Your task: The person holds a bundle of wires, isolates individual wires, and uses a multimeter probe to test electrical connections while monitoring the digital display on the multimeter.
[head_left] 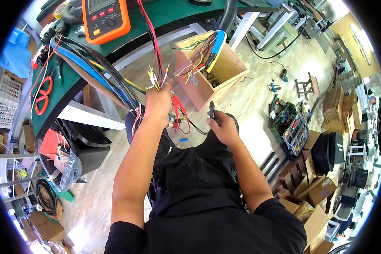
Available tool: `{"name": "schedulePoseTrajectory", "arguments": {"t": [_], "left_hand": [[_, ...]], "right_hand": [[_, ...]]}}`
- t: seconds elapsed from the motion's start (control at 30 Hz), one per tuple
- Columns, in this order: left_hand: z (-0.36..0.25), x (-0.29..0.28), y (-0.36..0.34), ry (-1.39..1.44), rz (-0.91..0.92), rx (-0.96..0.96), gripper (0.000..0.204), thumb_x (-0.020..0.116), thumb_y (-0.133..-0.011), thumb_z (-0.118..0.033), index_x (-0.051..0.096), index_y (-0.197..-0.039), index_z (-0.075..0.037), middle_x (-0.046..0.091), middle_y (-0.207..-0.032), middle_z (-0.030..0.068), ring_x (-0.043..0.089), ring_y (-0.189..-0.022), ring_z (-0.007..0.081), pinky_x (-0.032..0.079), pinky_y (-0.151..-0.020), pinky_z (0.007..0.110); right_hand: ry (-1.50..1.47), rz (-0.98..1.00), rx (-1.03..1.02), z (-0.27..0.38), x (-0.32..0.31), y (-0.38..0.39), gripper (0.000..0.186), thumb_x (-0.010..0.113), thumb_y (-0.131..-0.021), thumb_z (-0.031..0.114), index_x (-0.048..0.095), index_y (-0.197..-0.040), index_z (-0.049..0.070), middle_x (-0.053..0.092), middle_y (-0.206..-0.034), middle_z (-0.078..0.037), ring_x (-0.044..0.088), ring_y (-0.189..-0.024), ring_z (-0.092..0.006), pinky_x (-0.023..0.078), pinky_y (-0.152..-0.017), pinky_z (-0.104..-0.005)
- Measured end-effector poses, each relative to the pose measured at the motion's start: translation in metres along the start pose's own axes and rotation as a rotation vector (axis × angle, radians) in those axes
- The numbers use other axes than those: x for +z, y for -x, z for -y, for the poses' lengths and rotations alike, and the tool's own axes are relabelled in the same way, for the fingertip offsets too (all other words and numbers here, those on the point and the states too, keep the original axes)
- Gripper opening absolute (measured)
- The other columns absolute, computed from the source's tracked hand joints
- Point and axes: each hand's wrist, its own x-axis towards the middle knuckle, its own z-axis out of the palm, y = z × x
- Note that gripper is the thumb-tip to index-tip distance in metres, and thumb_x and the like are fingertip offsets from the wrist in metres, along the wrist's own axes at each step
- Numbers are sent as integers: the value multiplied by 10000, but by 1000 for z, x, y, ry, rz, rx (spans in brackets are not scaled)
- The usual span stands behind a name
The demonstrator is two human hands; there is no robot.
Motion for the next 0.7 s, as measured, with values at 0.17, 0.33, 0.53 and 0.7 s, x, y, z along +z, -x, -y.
{"name": "schedulePoseTrajectory", "arguments": {"t": [0.17,0.33,0.53,0.7], "left_hand": [[0,3,3,-44,34,6,255,511,-956,-200,600,-1098,-9,492,-747,7,406,-613,108,319,-517,287],[1,8,-2,-20,81,-8,153,514,-954,-186,543,-994,-41,395,-637,-49,319,-483,57,238,-422,239],[1,11,-12,63,114,-18,178,511,-958,-184,525,-1072,-48,397,-636,-45,327,-491,63,261,-441,250],[-2,9,-11,116,75,-48,291,491,-968,-171,524,-1210,-11,388,-631,-44,322,-485,69,260,-442,251]], "right_hand": [[-53,-24,37,-11,-2,2,324,660,-874,222,621,-1047,-49,592,-714,-73,530,-637,-138,440,-613,-287],[-121,-89,-22,-26,0,4,331,663,-868,237,628,-1017,-57,594,-691,-80,534,-630,-133,440,-600,-296],[-127,-86,50,-7,-11,16,334,643,-885,214,632,-1073,-62,635,-809,-60,574,-744,-109,470,-693,-271],[-146,-86,84,-10,-16,23,340,632,-894,201,623,-1100,-70,638,-841,-61,582,-781,-101,471,-717,-261]]}}
